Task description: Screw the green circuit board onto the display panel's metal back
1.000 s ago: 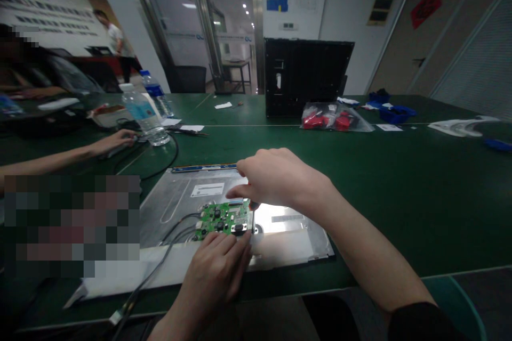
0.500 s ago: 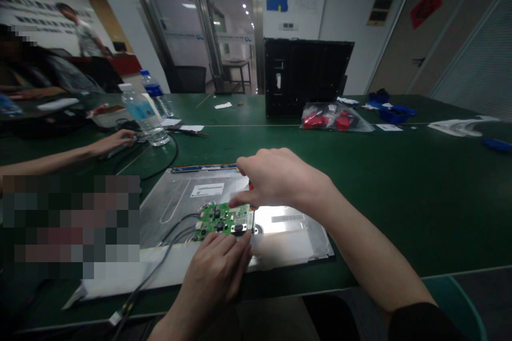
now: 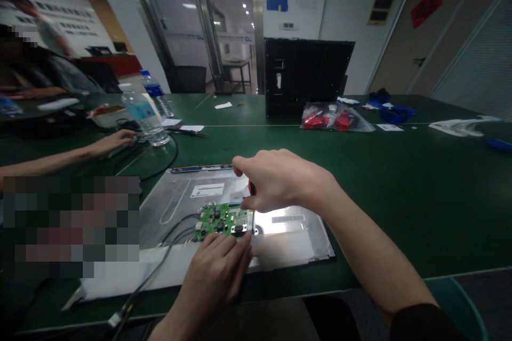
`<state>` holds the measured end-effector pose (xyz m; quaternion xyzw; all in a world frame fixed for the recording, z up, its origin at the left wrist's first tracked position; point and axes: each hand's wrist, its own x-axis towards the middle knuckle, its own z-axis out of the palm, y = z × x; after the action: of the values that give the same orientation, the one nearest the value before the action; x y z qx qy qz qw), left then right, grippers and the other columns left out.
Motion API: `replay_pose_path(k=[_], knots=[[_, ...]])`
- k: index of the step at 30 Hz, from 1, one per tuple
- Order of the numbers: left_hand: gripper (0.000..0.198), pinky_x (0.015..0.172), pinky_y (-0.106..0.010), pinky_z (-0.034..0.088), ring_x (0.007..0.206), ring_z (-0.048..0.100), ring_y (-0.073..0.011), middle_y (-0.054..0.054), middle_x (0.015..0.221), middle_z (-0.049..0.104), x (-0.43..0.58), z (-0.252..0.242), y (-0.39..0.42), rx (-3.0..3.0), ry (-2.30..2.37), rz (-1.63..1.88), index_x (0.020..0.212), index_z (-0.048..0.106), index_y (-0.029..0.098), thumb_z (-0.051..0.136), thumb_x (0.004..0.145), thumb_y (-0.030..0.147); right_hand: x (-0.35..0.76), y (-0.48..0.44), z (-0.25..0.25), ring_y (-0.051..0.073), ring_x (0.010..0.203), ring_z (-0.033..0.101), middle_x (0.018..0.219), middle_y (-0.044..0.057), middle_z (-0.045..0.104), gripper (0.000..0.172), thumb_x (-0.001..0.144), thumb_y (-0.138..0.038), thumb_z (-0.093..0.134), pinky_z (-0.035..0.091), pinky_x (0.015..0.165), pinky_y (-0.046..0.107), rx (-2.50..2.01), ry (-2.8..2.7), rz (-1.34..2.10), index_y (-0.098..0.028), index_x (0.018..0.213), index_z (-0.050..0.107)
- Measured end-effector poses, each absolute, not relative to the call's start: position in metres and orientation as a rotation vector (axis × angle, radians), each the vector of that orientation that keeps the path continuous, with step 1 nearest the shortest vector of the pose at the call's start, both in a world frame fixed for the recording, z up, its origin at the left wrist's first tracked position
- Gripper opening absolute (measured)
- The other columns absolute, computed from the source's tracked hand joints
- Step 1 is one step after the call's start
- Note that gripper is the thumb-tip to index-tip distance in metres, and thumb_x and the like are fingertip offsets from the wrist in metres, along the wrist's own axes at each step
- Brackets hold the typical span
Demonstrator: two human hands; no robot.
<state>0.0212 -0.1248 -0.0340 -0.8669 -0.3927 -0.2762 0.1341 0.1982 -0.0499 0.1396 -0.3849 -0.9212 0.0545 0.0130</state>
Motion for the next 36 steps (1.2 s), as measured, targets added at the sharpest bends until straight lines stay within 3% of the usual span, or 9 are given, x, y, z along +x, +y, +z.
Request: replay_pose_path(k=[4,9,12,16,20,25,28,32,36], knots=[[0.025,0.063,-0.035,0.039,0.060,0.055,-0.0204,-0.004,0.068,0.060,0.0215,-0.0349,-0.1253,-2.510,-1.141,-0.799,0.106,0.063,0.010,0.041,0.095,0.013,0.1930,-0.0495,0.1397,0.022,0.074,0.066,0.078,0.005,0.073,0.045,0.088,-0.058,0.055,0.035,0.057,0.028,-1.335,-2.848,0.172,-0.020,0.110,0.065],[0.024,0.062,-0.035,0.039,0.060,0.055,-0.0205,-0.004,0.068,0.060,0.0219,-0.0337,-0.1253,-2.513,-1.127,-0.803,0.105,0.063,0.010,0.041,0.095,0.013,0.1919,-0.0512,0.1382,0.019,0.070,0.063,0.079,0.004,0.071,0.027,0.090,-0.039,0.057,0.031,0.055,0.027,-1.262,-2.836,0.088,-0.020,0.107,0.064],[0.023,0.062,-0.034,0.039,0.060,0.055,-0.0204,-0.004,0.068,0.061,0.0217,-0.0331,-0.1252,-2.518,-1.134,-0.799,0.105,0.062,0.010,0.042,0.094,0.012,0.1951,-0.0532,0.1380,0.017,0.068,0.061,0.082,0.004,0.070,0.035,0.083,-0.030,0.063,0.030,0.054,0.026,-1.145,-2.854,0.090,-0.019,0.116,0.058],[0.023,0.063,-0.035,0.039,0.060,0.055,-0.0205,-0.004,0.068,0.061,0.0215,-0.0338,-0.1251,-2.511,-1.135,-0.810,0.104,0.062,0.011,0.042,0.095,0.013,0.1941,-0.0542,0.1392,0.020,0.071,0.063,0.080,0.005,0.070,0.045,0.082,-0.047,0.067,0.031,0.054,0.026,-1.201,-2.856,0.116,-0.020,0.116,0.060],[0.024,0.063,-0.035,0.038,0.060,0.055,-0.0209,-0.004,0.068,0.060,0.0221,-0.0336,-0.1251,-2.507,-1.140,-0.810,0.105,0.062,0.010,0.041,0.095,0.013,0.1890,-0.0519,0.1396,0.020,0.069,0.064,0.074,0.003,0.071,0.039,0.090,-0.057,0.055,0.032,0.055,0.027,-1.370,-2.840,0.106,-0.021,0.099,0.067],[0.025,0.063,-0.035,0.038,0.060,0.054,-0.0209,-0.004,0.068,0.060,0.0229,-0.0325,-0.1259,-2.516,-1.135,-0.796,0.105,0.063,0.010,0.040,0.096,0.013,0.1917,-0.0508,0.1373,0.019,0.069,0.063,0.077,0.003,0.071,0.026,0.089,-0.040,0.058,0.029,0.054,0.026,-1.258,-2.839,0.064,-0.021,0.106,0.064],[0.025,0.062,-0.035,0.038,0.059,0.054,-0.0209,-0.004,0.067,0.060,0.0228,-0.0328,-0.1257,-2.510,-1.133,-0.801,0.103,0.063,0.010,0.040,0.096,0.013,0.1952,-0.0526,0.1379,0.019,0.072,0.063,0.084,0.005,0.071,0.035,0.083,-0.032,0.063,0.030,0.054,0.026,-1.180,-2.847,0.068,-0.020,0.116,0.059],[0.024,0.062,-0.035,0.038,0.059,0.054,-0.0205,-0.004,0.067,0.060,0.0228,-0.0327,-0.1250,-2.511,-1.136,-0.805,0.103,0.063,0.011,0.040,0.095,0.013,0.1944,-0.0535,0.1403,0.022,0.075,0.065,0.084,0.006,0.072,0.046,0.082,-0.048,0.065,0.031,0.054,0.027,-1.254,-2.865,0.083,-0.020,0.118,0.060],[0.024,0.063,-0.035,0.039,0.060,0.055,-0.0204,-0.004,0.068,0.060,0.0230,-0.0322,-0.1255,-2.510,-1.148,-0.799,0.103,0.063,0.011,0.041,0.095,0.014,0.1903,-0.0514,0.1405,0.021,0.072,0.066,0.078,0.005,0.073,0.039,0.090,-0.055,0.054,0.034,0.057,0.028,-1.378,-2.845,0.121,-0.022,0.106,0.067]])
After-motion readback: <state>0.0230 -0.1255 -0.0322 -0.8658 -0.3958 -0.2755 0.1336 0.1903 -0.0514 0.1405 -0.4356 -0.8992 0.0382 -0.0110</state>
